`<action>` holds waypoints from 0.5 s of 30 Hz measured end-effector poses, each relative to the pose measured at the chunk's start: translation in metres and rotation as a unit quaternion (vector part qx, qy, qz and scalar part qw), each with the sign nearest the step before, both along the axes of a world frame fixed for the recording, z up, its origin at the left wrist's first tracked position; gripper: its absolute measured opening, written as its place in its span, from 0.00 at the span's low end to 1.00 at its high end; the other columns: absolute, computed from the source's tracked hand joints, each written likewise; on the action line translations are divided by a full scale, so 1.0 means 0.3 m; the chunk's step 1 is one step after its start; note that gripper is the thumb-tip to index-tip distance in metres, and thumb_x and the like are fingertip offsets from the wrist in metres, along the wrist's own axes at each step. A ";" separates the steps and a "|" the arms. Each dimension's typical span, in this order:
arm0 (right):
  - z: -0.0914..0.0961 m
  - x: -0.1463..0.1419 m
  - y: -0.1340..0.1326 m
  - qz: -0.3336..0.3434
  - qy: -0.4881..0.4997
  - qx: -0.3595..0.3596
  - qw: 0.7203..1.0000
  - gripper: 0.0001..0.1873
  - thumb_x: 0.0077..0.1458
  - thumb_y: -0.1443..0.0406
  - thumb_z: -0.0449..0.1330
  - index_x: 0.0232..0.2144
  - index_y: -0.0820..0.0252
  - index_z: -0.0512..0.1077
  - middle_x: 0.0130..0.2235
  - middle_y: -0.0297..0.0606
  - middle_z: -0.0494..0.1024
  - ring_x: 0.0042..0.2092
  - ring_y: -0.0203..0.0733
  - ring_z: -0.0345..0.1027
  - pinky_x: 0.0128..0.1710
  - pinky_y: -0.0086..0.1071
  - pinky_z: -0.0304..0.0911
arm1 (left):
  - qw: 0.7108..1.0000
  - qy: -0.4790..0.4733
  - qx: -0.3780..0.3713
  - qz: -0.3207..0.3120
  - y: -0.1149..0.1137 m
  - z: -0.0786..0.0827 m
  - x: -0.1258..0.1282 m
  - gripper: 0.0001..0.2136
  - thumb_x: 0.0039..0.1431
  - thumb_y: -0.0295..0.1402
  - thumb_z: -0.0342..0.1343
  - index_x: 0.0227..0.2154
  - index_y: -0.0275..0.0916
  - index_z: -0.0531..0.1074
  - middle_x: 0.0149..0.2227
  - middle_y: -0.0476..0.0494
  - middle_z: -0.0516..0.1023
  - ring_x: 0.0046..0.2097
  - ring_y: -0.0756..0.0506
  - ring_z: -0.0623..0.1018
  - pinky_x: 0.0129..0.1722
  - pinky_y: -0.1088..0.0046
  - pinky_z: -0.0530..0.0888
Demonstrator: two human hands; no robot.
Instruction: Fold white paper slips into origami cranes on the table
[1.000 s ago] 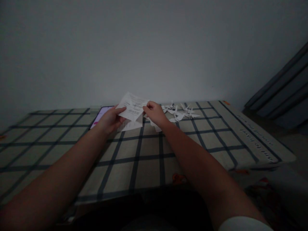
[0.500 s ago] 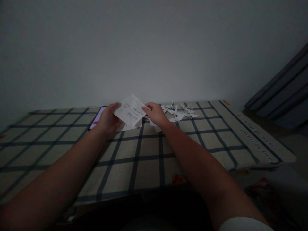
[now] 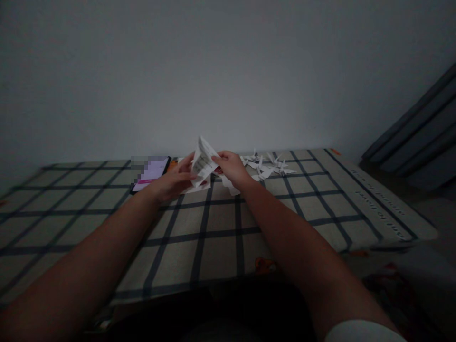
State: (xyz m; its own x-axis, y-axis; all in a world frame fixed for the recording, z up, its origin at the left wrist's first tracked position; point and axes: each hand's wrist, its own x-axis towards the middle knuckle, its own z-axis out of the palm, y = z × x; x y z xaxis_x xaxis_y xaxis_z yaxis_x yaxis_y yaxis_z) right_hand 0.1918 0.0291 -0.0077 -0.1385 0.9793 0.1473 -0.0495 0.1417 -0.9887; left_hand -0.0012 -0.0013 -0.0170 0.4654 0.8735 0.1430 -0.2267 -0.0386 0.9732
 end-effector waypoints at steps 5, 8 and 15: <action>0.010 -0.002 -0.014 0.017 -0.020 0.002 1.000 0.05 0.58 0.68 0.60 0.29 0.61 0.70 0.27 0.32 0.74 0.27 0.32 0.66 0.28 0.26 0.63 | 0.998 0.034 -0.014 0.044 -0.014 -0.001 0.011 0.26 0.46 0.30 0.70 0.50 0.36 0.73 0.46 0.34 0.81 0.45 0.37 0.81 0.47 0.61 0.77; 0.009 0.000 -0.014 0.037 -0.031 0.013 0.999 0.04 0.57 0.67 0.60 0.30 0.61 0.70 0.27 0.31 0.73 0.27 0.31 0.65 0.28 0.26 0.63 | 0.995 0.001 -0.015 0.100 -0.008 0.006 0.021 0.21 0.47 0.32 0.68 0.46 0.35 0.75 0.46 0.34 0.82 0.44 0.38 0.82 0.46 0.63 0.78; 0.012 -0.006 -0.028 0.102 -0.046 0.020 0.994 0.04 0.55 0.68 0.61 0.35 0.59 0.71 0.33 0.34 0.76 0.29 0.31 0.65 0.29 0.25 0.65 | 0.982 -0.063 -0.068 0.167 -0.005 0.039 0.036 0.17 0.57 0.38 0.60 0.46 0.33 0.75 0.42 0.34 0.83 0.43 0.39 0.82 0.44 0.63 0.79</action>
